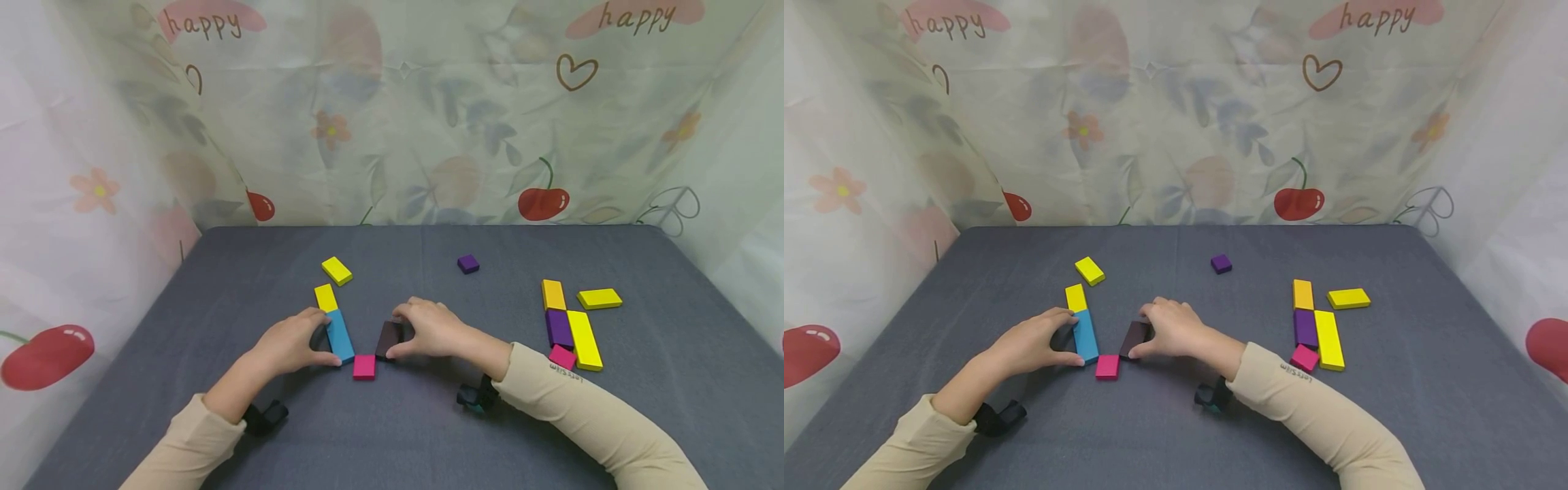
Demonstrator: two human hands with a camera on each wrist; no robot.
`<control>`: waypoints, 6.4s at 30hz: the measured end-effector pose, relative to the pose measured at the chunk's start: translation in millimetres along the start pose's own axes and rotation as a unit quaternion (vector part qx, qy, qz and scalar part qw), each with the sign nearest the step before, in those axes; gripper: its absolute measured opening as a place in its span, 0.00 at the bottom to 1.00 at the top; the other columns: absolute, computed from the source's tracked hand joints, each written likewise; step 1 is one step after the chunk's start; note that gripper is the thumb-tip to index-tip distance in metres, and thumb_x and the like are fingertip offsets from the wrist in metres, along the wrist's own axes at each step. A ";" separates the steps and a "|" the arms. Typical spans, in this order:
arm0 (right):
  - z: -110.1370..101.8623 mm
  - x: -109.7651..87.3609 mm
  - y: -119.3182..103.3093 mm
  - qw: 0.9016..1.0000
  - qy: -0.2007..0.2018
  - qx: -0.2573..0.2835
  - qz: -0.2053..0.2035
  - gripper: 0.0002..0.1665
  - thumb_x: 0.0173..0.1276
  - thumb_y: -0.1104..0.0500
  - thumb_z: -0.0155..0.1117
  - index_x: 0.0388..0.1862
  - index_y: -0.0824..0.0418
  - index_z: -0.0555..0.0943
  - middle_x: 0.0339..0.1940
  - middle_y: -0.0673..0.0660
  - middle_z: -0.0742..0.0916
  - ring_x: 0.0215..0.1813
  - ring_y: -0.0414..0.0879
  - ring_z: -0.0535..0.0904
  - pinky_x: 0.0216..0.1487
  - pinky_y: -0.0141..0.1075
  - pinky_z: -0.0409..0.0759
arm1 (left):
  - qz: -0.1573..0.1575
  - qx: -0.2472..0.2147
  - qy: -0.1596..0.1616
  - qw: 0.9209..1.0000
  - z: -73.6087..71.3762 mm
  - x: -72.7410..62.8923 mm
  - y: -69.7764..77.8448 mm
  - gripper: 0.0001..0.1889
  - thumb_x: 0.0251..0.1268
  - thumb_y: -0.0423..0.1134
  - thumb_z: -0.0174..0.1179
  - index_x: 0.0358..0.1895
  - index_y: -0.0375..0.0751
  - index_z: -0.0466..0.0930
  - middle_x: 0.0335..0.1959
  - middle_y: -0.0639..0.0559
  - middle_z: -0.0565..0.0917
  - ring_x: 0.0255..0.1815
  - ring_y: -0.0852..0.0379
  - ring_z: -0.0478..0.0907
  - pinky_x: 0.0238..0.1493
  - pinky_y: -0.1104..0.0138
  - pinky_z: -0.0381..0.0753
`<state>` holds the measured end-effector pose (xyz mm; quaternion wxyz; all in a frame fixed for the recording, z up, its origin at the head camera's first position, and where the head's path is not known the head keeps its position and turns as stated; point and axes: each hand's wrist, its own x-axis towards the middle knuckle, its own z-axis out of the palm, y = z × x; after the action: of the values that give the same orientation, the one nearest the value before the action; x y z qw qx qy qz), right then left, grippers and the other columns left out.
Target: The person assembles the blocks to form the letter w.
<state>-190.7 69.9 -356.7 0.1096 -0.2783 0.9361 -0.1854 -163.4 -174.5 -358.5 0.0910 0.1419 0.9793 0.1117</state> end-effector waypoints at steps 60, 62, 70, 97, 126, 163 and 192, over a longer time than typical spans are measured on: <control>-7.8 172.6 -23.2 0.996 -0.089 0.000 0.020 0.40 0.63 0.59 0.62 0.72 0.49 0.59 0.71 0.59 0.66 0.67 0.52 0.65 0.63 0.43 0.71 | -0.003 -0.001 0.004 1.000 -0.1 -0.2 -3.1 0.42 0.44 0.58 0.70 0.60 0.33 0.72 0.60 0.40 0.74 0.53 0.47 0.76 0.56 0.52 0.77; -7.8 174.0 -22.7 0.995 -0.095 -0.002 0.023 0.40 0.63 0.58 0.62 0.73 0.48 0.58 0.71 0.59 0.64 0.67 0.52 0.63 0.63 0.43 0.70 | -0.003 0.000 0.004 1.000 -0.2 0.0 -3.0 0.42 0.44 0.58 0.70 0.60 0.33 0.72 0.60 0.40 0.74 0.53 0.47 0.76 0.56 0.52 0.77; -7.2 177.2 -18.3 0.994 -0.106 0.008 0.023 0.40 0.63 0.56 0.62 0.73 0.48 0.58 0.69 0.60 0.64 0.66 0.51 0.65 0.64 0.43 0.70 | -0.006 0.001 0.003 1.000 -0.5 -0.1 -2.3 0.42 0.44 0.58 0.70 0.60 0.33 0.71 0.61 0.40 0.74 0.54 0.47 0.76 0.56 0.52 0.77; -37.3 144.8 2.5 0.998 -0.024 0.040 0.034 0.37 0.52 0.51 0.73 0.55 0.64 0.68 0.49 0.61 0.76 0.44 0.49 0.72 0.46 0.36 0.75 | -0.010 -0.001 -0.001 1.000 0.7 1.6 -0.7 0.42 0.44 0.57 0.70 0.61 0.34 0.71 0.61 0.40 0.73 0.54 0.47 0.75 0.56 0.52 0.77; -28.2 78.7 33.7 0.996 0.014 0.083 -0.018 0.40 0.49 0.47 0.75 0.57 0.65 0.71 0.55 0.61 0.77 0.44 0.50 0.78 0.49 0.38 0.79 | -0.016 -0.002 -0.002 1.000 0.3 1.6 -0.3 0.42 0.44 0.58 0.70 0.61 0.34 0.70 0.61 0.40 0.73 0.54 0.47 0.75 0.57 0.52 0.76; -7.3 46.1 40.6 0.997 0.034 0.060 0.035 0.42 0.48 0.44 0.74 0.54 0.69 0.71 0.49 0.62 0.79 0.46 0.50 0.74 0.49 0.40 0.77 | -0.001 -0.007 0.006 1.000 1.3 -1.4 -1.0 0.41 0.45 0.57 0.70 0.60 0.33 0.71 0.61 0.40 0.74 0.53 0.47 0.76 0.56 0.53 0.77; -11.7 48.5 49.6 0.998 0.008 0.055 0.038 0.27 0.64 0.49 0.62 0.54 0.67 0.74 0.52 0.63 0.80 0.55 0.54 0.75 0.58 0.45 0.75 | 0.002 -0.005 0.008 1.000 1.7 -0.4 -2.2 0.42 0.45 0.57 0.69 0.61 0.33 0.71 0.61 0.40 0.73 0.53 0.47 0.76 0.56 0.53 0.77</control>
<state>-257.9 84.5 -371.3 0.1242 -0.2345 0.9351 -0.2347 -163.2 -176.3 -360.6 0.0838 0.1424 0.9792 0.1179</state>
